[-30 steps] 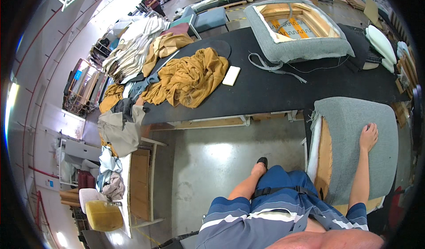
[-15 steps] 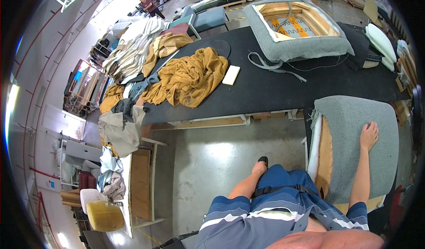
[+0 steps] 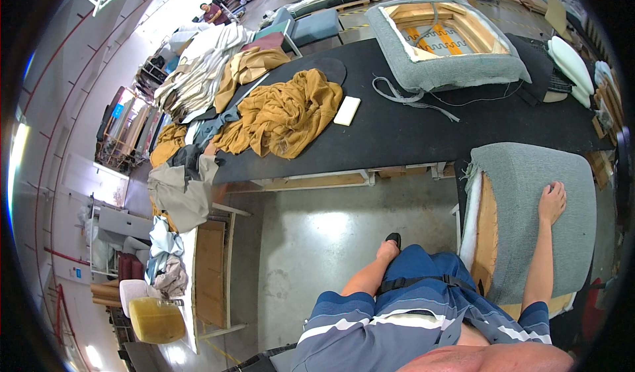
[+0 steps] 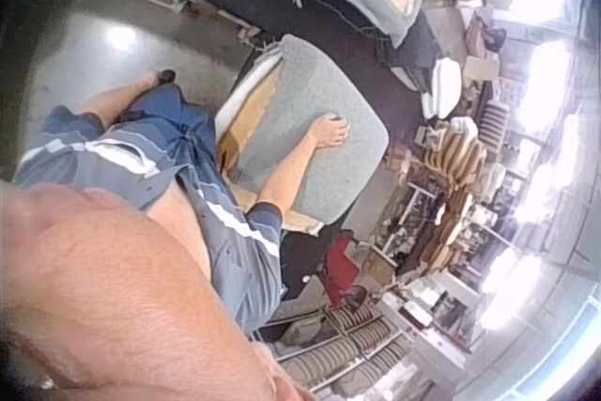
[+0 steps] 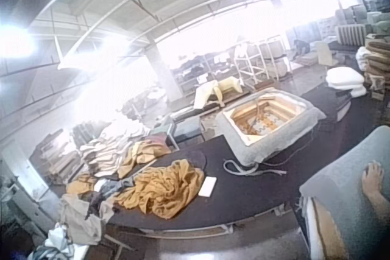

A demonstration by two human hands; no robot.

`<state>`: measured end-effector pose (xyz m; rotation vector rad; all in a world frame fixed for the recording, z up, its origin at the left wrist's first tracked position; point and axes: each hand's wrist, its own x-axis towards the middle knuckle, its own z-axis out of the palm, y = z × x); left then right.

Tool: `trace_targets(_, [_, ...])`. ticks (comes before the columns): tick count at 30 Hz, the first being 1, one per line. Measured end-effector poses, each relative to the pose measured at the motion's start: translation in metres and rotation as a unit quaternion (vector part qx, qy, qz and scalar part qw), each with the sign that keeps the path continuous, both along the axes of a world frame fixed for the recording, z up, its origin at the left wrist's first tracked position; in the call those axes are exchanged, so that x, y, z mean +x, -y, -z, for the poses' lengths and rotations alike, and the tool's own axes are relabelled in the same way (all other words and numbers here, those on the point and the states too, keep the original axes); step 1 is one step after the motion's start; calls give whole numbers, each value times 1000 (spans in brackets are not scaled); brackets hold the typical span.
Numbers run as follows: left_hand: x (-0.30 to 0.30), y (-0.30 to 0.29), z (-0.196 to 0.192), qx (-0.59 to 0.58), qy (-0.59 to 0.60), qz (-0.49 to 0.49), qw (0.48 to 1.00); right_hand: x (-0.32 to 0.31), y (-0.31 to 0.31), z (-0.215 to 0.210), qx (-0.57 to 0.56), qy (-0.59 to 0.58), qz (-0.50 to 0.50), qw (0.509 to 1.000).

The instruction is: The person attaches fabric to a cushion frame using a staple gun, tucks the fabric edge into the frame with a screwdriver, staples the fabric again, and smooths the cushion by hand.

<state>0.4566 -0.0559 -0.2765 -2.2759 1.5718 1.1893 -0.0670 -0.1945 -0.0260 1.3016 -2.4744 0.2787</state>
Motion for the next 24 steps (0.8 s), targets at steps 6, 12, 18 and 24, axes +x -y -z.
trace_targets(6, [-5, 10, -18, 64, -25, -2, 998, -7, -2, 4, 6, 2, 10, 1000])
trace_targets(12, [9, 2, 8, 39, -12, 25, 999, 10, 6, -5, 22, 20, 1, 1000])
trace_targets(18, [-6, 4, -8, -9, -25, 34, 999, 2, -3, -7, 26, 22, 9, 999])
trace_targets(24, [-6, 5, -24, 42, -34, -47, 997, -2, -2, 0, 22, 13, 13, 1000])
